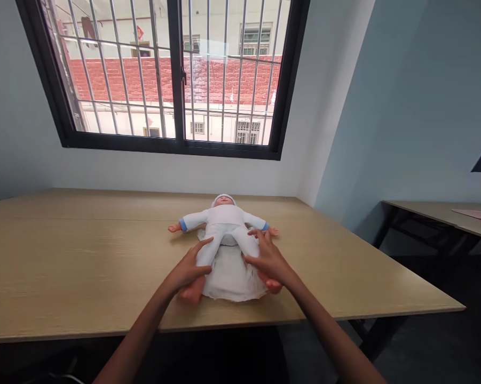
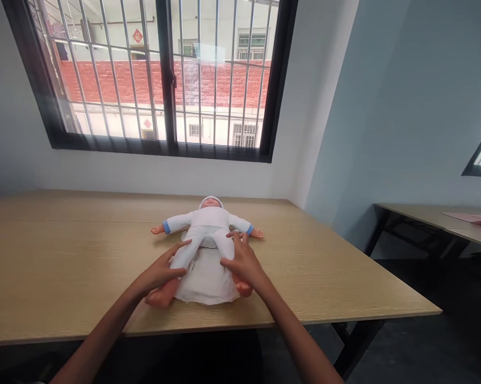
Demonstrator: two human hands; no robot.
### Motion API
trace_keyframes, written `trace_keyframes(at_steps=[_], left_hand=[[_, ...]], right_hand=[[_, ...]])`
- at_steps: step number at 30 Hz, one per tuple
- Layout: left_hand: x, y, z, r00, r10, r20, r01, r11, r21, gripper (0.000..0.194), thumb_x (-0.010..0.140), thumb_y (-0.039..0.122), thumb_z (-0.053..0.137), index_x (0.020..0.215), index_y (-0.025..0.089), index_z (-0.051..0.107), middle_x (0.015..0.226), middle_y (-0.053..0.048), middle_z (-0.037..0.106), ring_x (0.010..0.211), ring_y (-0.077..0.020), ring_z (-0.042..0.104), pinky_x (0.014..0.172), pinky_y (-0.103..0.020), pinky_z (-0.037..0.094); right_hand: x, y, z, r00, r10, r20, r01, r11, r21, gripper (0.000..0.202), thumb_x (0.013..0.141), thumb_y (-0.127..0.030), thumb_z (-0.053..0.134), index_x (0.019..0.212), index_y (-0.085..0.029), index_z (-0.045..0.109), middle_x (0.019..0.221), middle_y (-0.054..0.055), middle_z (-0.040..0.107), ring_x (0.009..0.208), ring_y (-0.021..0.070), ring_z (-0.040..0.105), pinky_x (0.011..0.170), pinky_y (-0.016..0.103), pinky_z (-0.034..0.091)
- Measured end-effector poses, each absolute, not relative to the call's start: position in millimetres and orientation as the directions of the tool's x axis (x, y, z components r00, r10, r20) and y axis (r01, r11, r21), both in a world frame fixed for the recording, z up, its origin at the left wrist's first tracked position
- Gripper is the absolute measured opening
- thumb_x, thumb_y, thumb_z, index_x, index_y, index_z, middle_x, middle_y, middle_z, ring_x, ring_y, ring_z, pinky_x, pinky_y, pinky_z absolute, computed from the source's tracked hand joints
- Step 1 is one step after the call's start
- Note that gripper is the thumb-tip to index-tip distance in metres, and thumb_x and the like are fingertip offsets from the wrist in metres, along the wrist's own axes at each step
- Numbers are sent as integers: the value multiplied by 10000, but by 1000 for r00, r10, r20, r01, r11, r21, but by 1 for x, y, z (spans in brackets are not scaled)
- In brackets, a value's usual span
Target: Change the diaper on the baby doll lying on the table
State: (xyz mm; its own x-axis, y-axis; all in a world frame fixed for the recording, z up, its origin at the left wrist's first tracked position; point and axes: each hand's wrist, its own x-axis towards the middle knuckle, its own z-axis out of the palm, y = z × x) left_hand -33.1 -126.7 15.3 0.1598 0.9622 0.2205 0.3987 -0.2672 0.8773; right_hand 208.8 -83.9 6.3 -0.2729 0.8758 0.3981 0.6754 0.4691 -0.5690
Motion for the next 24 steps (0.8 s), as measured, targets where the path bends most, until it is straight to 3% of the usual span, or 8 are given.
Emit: trace_keyframes(at_steps=[4, 7, 9, 12, 14, 18, 22, 24], left_hand=[[-49, -130, 33, 226, 951, 210, 524, -301, 797, 489, 659, 179, 599, 1135, 242, 692, 1194, -78, 631, 1148, -340, 561, 1009, -463, 420], [-54, -124, 28, 233, 949, 211, 660, -314, 683, 369, 616, 155, 579, 937, 248, 734, 1060, -65, 622, 941, -303, 610, 845, -406, 486], [-54, -120, 19, 244, 947, 210, 728, -322, 606, 357, 601, 147, 567, 899, 269, 722, 1047, -56, 599, 901, -287, 600, 816, -394, 485], [-51, -117, 8, 253, 935, 247, 775, -349, 526, 369, 627, 147, 557, 931, 285, 714, 1086, -72, 587, 980, -321, 582, 873, -448, 467], [-49, -118, 4, 268, 916, 299, 792, -386, 473, 385, 683, 156, 546, 1002, 289, 714, 1221, -97, 574, 1125, -359, 541, 943, -497, 438], [-47, -119, 1, 370, 851, 372, 776, -503, 380, 307, 810, 195, 516, 1024, 285, 717, 1514, -46, 434, 1420, -343, 310, 1136, -544, 264], [-43, -117, 3, 444, 810, 382, 705, -579, 409, 212, 827, 176, 522, 836, 238, 724, 1519, -35, 446, 1474, -348, 225, 1165, -548, 240], [-38, -114, 6, 459, 801, 385, 733, -586, 345, 235, 826, 141, 501, 786, 235, 713, 1460, -49, 511, 1460, -336, 264, 1158, -535, 274]], right_hand=[[234, -77, 25, -506, 807, 304, 668, 590, -454, 537, 733, -170, 624, 1241, -286, 496, 1246, 57, 423, 1052, 213, 550, 885, 339, 489], [239, -75, 26, -611, 749, 257, 654, 660, -368, 536, 699, -86, 615, 1190, -293, 555, 1317, 53, 394, 1084, 206, 537, 902, 326, 485], [238, -76, 21, -633, 727, 265, 651, 685, -326, 555, 680, -53, 601, 1183, -284, 571, 1314, 59, 397, 1121, 214, 523, 936, 330, 475], [234, -79, 10, -625, 719, 304, 667, 694, -271, 603, 656, -8, 552, 1207, -252, 573, 1329, 86, 400, 1179, 247, 502, 947, 335, 472], [232, -82, 4, -609, 727, 318, 694, 682, -230, 654, 624, 19, 529, 1228, -227, 569, 1373, 115, 384, 1214, 279, 490, 950, 358, 477], [225, -84, -5, -605, 709, 362, 723, 680, -121, 695, 613, 24, 564, 1265, -215, 572, 1444, 154, 374, 1302, 328, 434, 1039, 454, 435], [219, -84, -9, -658, 617, 432, 684, 729, 1, 554, 691, -2, 596, 1187, -242, 649, 1506, 115, 383, 1432, 339, 286, 1157, 524, 292], [217, -81, -12, -699, 582, 416, 647, 762, 20, 399, 745, -44, 605, 1076, -247, 694, 1497, 80, 427, 1457, 338, 254, 1178, 570, 228]])
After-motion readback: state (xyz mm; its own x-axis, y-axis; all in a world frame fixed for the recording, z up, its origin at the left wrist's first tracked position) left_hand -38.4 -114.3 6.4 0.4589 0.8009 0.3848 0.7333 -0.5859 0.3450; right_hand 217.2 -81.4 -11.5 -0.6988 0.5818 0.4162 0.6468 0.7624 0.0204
